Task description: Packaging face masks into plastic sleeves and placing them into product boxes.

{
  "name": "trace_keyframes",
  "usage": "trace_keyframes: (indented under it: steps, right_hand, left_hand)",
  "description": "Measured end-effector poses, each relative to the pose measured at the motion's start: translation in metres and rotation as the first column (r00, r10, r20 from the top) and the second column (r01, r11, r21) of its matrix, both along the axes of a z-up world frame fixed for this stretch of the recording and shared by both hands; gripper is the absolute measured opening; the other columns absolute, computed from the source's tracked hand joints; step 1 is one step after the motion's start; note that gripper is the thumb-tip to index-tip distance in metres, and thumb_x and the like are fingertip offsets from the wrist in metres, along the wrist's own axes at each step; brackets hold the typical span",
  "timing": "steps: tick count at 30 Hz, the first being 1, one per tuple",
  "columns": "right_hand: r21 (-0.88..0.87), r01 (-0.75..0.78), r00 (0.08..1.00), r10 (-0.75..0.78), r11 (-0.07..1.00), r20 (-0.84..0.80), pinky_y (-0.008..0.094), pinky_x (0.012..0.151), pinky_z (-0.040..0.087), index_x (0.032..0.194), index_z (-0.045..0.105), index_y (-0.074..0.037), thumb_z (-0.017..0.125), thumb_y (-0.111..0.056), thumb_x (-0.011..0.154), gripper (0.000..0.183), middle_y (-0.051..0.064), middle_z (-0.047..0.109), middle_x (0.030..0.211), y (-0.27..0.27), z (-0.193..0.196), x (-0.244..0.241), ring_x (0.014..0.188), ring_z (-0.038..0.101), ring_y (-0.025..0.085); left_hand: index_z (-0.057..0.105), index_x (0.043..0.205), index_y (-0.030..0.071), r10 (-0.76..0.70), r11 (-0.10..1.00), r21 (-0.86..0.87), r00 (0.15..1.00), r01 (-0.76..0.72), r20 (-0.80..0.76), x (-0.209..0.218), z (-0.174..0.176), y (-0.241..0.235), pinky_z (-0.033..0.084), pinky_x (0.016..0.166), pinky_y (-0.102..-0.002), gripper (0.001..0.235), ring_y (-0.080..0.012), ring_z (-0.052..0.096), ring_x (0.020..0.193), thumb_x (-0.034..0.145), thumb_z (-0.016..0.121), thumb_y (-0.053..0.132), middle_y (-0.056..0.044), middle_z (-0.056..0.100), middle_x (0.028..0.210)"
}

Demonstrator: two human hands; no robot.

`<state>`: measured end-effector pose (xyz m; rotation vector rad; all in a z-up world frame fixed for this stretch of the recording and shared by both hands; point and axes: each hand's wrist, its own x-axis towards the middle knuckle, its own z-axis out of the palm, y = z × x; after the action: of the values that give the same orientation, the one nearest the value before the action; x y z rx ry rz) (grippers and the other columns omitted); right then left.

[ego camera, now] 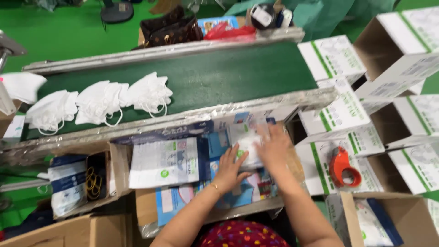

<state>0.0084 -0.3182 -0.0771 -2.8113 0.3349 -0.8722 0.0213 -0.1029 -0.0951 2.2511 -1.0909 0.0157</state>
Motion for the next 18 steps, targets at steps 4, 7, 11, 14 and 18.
trace_keyframes:
  steps: [4, 7, 11, 14, 18]
  right_hand:
    - [-0.108, -0.161, 0.982, 0.148, 0.981, -0.12, 0.061, 0.107, 0.031, 0.14, 0.059, -0.025, 0.07, -0.049, 0.083, 0.062, 0.012, 0.049, 0.149, 0.027, -0.001, 0.006, 0.139, 0.04, 0.039]
    - [-0.114, -0.193, 0.981, 0.189, 0.975, -0.042, 0.059, 0.108, 0.032, 0.138, 0.062, -0.023, 0.068, -0.047, 0.086, 0.058, 0.01, 0.051, 0.149, 0.03, -0.012, 0.011, 0.139, 0.042, 0.037]
    - [-0.085, -0.179, 0.977, 0.188, 0.98, 0.102, 0.053, 0.111, 0.034, 0.133, 0.066, -0.02, 0.065, -0.04, 0.088, 0.05, 0.007, 0.055, 0.149, 0.033, -0.016, 0.004, 0.138, 0.047, 0.033]
    - [-0.085, -0.185, 0.969, 0.196, 0.979, 0.148, 0.051, 0.11, 0.035, 0.132, 0.067, -0.019, 0.064, -0.038, 0.088, 0.048, 0.006, 0.056, 0.149, 0.034, -0.013, 0.0, 0.137, 0.048, 0.032]
    - [-0.093, -0.203, 0.965, 0.215, 0.975, 0.152, 0.051, 0.11, 0.035, 0.131, 0.067, -0.019, 0.064, -0.037, 0.088, 0.047, 0.005, 0.056, 0.149, 0.032, -0.015, 0.002, 0.137, 0.049, 0.032]
  left_hand:
    - [0.046, 0.151, 0.015, -0.007, 0.999, -0.042, 1.0, 0.005, -0.028, -0.009, -0.024, 0.0, 0.024, 0.117, -0.057, 0.08, -0.0512, 0.025, 0.145, 0.082, 0.079, 0.041, -0.024, 0.021, 0.164]
    - [0.045, 0.152, 0.012, 0.024, 0.994, -0.107, 1.0, -0.023, 0.012, -0.009, -0.035, 0.001, 0.026, 0.118, -0.057, 0.078, -0.0502, 0.03, 0.144, 0.086, 0.077, 0.038, -0.022, 0.027, 0.163]
    - [0.052, 0.148, 0.014, 0.034, 0.976, -0.215, 0.997, -0.019, 0.069, -0.01, -0.046, 0.005, 0.029, 0.119, -0.054, 0.066, -0.048, 0.036, 0.143, 0.09, 0.075, 0.032, -0.018, 0.039, 0.161]
    - [0.058, 0.141, 0.017, 0.04, 0.973, -0.229, 0.996, -0.019, 0.085, -0.011, -0.046, 0.005, 0.031, 0.118, -0.054, 0.055, -0.046, 0.039, 0.144, 0.091, 0.075, 0.031, -0.014, 0.044, 0.16]
    - [0.059, 0.141, 0.017, 0.029, 0.97, -0.242, 0.998, -0.016, 0.047, -0.011, -0.036, 0.009, 0.031, 0.117, -0.055, 0.054, -0.0462, 0.039, 0.143, 0.091, 0.075, 0.029, -0.015, 0.043, 0.16]
